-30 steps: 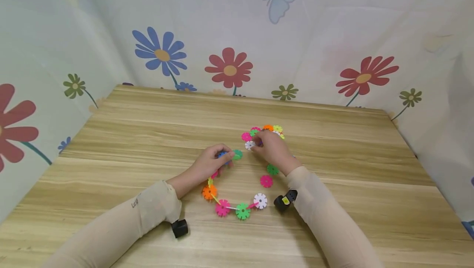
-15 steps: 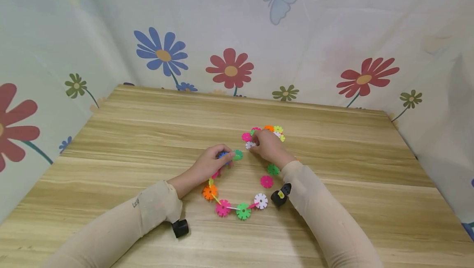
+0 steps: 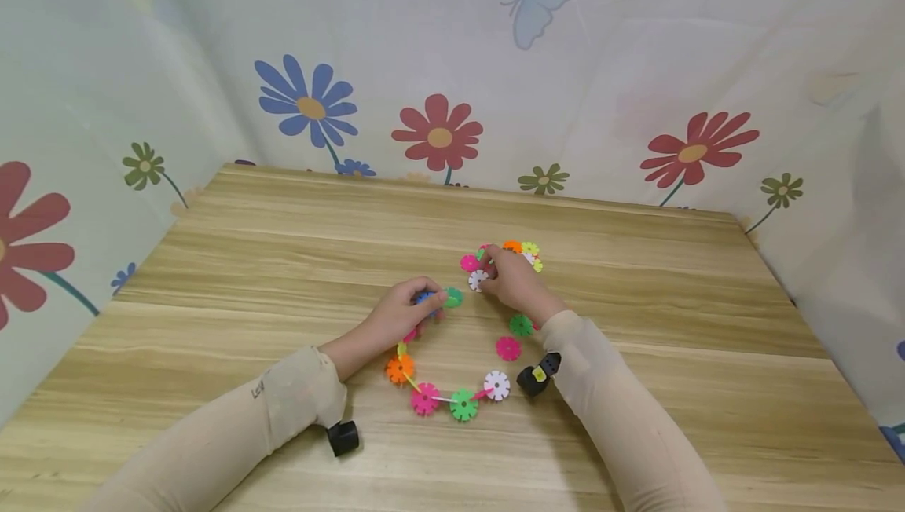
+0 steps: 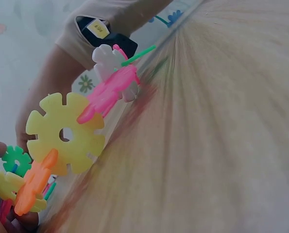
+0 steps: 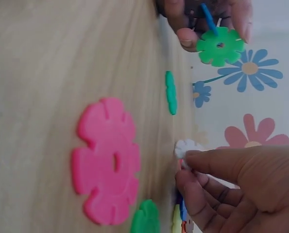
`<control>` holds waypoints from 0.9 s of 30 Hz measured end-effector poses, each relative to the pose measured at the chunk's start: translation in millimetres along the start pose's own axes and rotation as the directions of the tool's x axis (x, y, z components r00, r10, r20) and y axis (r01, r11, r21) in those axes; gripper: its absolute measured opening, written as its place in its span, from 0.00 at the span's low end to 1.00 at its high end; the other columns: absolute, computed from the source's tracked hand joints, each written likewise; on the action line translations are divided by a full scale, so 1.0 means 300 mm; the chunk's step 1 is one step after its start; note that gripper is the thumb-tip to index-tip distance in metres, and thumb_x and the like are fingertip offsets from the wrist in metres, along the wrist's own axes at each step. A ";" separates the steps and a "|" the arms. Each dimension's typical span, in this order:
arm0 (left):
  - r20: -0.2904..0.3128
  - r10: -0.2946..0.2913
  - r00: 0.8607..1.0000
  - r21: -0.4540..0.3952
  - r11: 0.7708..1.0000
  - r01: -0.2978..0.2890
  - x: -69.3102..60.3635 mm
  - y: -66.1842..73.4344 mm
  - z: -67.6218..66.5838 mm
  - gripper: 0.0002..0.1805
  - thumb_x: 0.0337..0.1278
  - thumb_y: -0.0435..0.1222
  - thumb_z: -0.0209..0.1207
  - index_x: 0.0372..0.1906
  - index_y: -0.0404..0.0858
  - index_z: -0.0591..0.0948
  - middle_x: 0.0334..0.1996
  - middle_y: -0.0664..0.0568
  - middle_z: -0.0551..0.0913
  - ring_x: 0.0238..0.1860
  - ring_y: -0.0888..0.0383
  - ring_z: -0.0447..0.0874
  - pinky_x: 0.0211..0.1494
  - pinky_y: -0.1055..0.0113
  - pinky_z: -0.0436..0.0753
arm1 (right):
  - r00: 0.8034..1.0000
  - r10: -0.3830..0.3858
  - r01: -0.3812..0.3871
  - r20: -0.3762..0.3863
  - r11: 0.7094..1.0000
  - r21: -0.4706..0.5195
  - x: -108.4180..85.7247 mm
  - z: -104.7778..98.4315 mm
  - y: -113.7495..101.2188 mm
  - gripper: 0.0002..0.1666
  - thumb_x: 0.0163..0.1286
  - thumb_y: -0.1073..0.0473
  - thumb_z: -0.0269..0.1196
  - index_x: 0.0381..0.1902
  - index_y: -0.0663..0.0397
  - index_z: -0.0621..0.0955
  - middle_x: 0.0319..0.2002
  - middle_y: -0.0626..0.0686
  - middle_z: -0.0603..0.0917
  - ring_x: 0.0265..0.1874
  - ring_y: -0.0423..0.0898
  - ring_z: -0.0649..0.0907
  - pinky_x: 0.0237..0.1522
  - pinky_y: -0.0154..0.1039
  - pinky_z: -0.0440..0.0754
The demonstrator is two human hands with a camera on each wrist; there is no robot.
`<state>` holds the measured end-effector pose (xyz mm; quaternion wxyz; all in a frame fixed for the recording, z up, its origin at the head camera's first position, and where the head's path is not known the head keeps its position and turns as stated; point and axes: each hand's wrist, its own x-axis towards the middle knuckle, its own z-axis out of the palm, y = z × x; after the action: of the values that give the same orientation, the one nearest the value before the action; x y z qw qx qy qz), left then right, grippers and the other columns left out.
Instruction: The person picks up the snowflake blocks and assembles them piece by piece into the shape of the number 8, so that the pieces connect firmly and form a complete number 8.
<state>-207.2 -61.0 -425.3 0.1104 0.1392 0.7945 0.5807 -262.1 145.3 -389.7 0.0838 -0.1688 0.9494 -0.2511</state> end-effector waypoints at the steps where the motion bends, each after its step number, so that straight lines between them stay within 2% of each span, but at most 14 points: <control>1: 0.000 0.003 1.000 -0.001 1.000 -0.003 0.000 -0.001 0.000 0.13 0.69 0.44 0.53 0.42 0.38 0.78 0.31 0.45 0.83 0.15 0.63 0.68 0.18 0.72 0.69 | 1.000 -0.008 0.008 -0.007 1.000 0.006 -0.001 0.000 0.004 0.13 0.62 0.64 0.65 0.44 0.61 0.77 0.34 0.56 0.80 0.34 0.47 0.77 0.38 0.38 0.76; 4: 0.000 -0.003 1.000 -0.002 1.000 0.003 -0.002 0.000 -0.002 0.13 0.69 0.44 0.53 0.42 0.38 0.79 0.31 0.45 0.83 0.15 0.63 0.68 0.18 0.72 0.69 | 1.000 -0.011 0.012 -0.021 0.999 0.043 -0.006 -0.002 0.009 0.10 0.64 0.63 0.64 0.42 0.63 0.79 0.33 0.56 0.82 0.30 0.45 0.79 0.34 0.36 0.78; 9: 0.001 -0.017 1.000 0.006 1.000 0.017 -0.006 0.006 -0.003 0.15 0.69 0.46 0.53 0.44 0.38 0.79 0.32 0.45 0.84 0.15 0.63 0.68 0.18 0.72 0.70 | 1.000 0.006 -0.005 -0.005 0.986 0.168 -0.039 -0.015 -0.006 0.09 0.68 0.62 0.61 0.40 0.64 0.78 0.28 0.57 0.82 0.20 0.43 0.80 0.23 0.34 0.78; 13: 0.000 -0.017 1.000 0.005 1.000 0.017 -0.007 0.009 -0.004 0.16 0.69 0.46 0.53 0.45 0.37 0.78 0.33 0.44 0.84 0.16 0.62 0.69 0.19 0.72 0.70 | 1.000 -0.009 0.005 0.015 0.967 0.255 -0.070 -0.021 -0.020 0.10 0.70 0.62 0.59 0.44 0.64 0.76 0.28 0.60 0.83 0.19 0.43 0.80 0.23 0.37 0.80; 20: 0.004 -0.010 1.000 0.003 1.000 0.010 -0.005 0.008 -0.004 0.16 0.69 0.47 0.53 0.44 0.37 0.78 0.33 0.44 0.84 0.16 0.62 0.69 0.19 0.72 0.70 | 1.000 -0.012 -0.001 0.029 0.911 0.413 -0.112 -0.019 -0.029 0.12 0.70 0.62 0.58 0.44 0.66 0.73 0.29 0.64 0.85 0.19 0.43 0.82 0.25 0.40 0.84; 27: -0.001 -0.009 1.000 0.006 1.000 0.009 -0.006 0.012 -0.003 0.17 0.68 0.46 0.53 0.44 0.36 0.78 0.33 0.43 0.84 0.16 0.62 0.69 0.19 0.72 0.70 | 0.997 -0.054 0.024 0.047 0.866 0.499 -0.138 0.000 -0.035 0.11 0.71 0.63 0.57 0.44 0.68 0.72 0.30 0.67 0.86 0.20 0.44 0.84 0.25 0.39 0.84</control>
<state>-205.6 -61.5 -421.7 0.1121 0.1357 0.7970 0.5777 -220.8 151.6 -381.3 0.1474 -0.1680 0.8461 -0.4839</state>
